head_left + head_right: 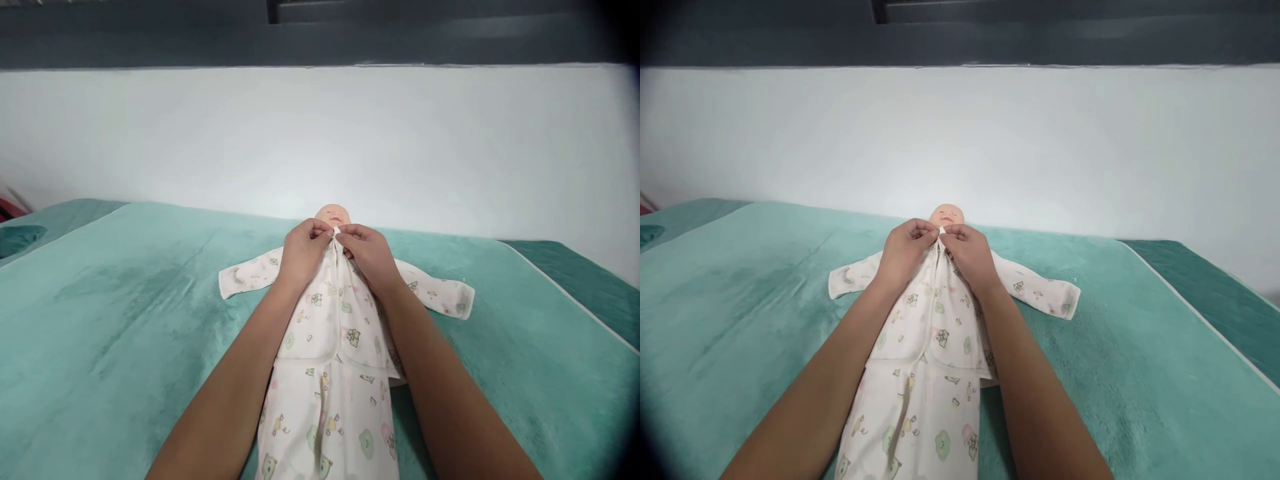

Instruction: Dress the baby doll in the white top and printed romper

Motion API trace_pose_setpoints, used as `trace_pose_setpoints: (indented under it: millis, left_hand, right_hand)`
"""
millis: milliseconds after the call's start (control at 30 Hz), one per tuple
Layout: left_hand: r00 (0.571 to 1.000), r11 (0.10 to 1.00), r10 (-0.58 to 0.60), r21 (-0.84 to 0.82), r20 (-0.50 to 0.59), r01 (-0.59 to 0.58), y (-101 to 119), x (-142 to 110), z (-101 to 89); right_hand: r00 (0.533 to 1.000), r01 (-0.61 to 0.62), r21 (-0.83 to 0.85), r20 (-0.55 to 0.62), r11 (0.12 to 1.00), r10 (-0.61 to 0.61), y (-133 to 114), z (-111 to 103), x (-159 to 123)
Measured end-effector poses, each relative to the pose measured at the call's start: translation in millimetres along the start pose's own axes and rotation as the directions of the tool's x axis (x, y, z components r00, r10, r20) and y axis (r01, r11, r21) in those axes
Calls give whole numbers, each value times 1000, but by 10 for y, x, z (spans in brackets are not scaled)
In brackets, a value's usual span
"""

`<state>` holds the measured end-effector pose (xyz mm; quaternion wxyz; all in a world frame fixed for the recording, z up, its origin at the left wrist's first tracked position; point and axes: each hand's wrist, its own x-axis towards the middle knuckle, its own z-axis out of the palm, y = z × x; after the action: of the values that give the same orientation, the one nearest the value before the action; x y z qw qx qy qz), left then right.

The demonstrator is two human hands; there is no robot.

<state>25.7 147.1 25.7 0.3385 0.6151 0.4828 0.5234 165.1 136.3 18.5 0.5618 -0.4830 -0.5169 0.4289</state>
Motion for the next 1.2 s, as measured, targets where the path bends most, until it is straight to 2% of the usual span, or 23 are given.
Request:
trace_pose_setpoints:
  millis: [100, 233, 367, 533, 700, 867, 967, 1200]
  left_hand:
    - [1000, 998, -31, -59, 7, 31, -3, 10, 2]
    - [990, 981, -127, -143, 64, 135, 35, 9, -14]
    - [988, 981, -120, -139, 98, 133, 64, -7, -21]
    - [981, 965, -167, -189, 103, 184, 56, -8, -13]
    - [977, 952, -188, -225, 104, 207, 65, -7, -45]
    - [981, 981, -171, -77, 95, 178, 68, -9, -54]
    - [989, 993, -119, 12, 89, 118, 57, -4, -42]
    - [993, 997, -45, 68, 108, 38, 36, 2, -50]
  right_hand:
    - [999, 22, -103, 37, 994, -18, -56, 5, -48]
    - [996, 73, -285, 62, 956, -58, -103, 26, -94]
    - [990, 135, -411, 89, 902, -108, -100, 50, -107]
    - [979, 185, -439, 156, 879, -128, -120, 63, -139]
    - [982, 142, -371, 167, 918, -84, -152, 41, -180]
    - [998, 51, -286, 54, 957, -37, -106, -9, -183]
    - [993, 105, -333, -8, 937, -114, -62, -4, -191]
    - [966, 175, -432, -101, 885, -240, -19, 23, -230]
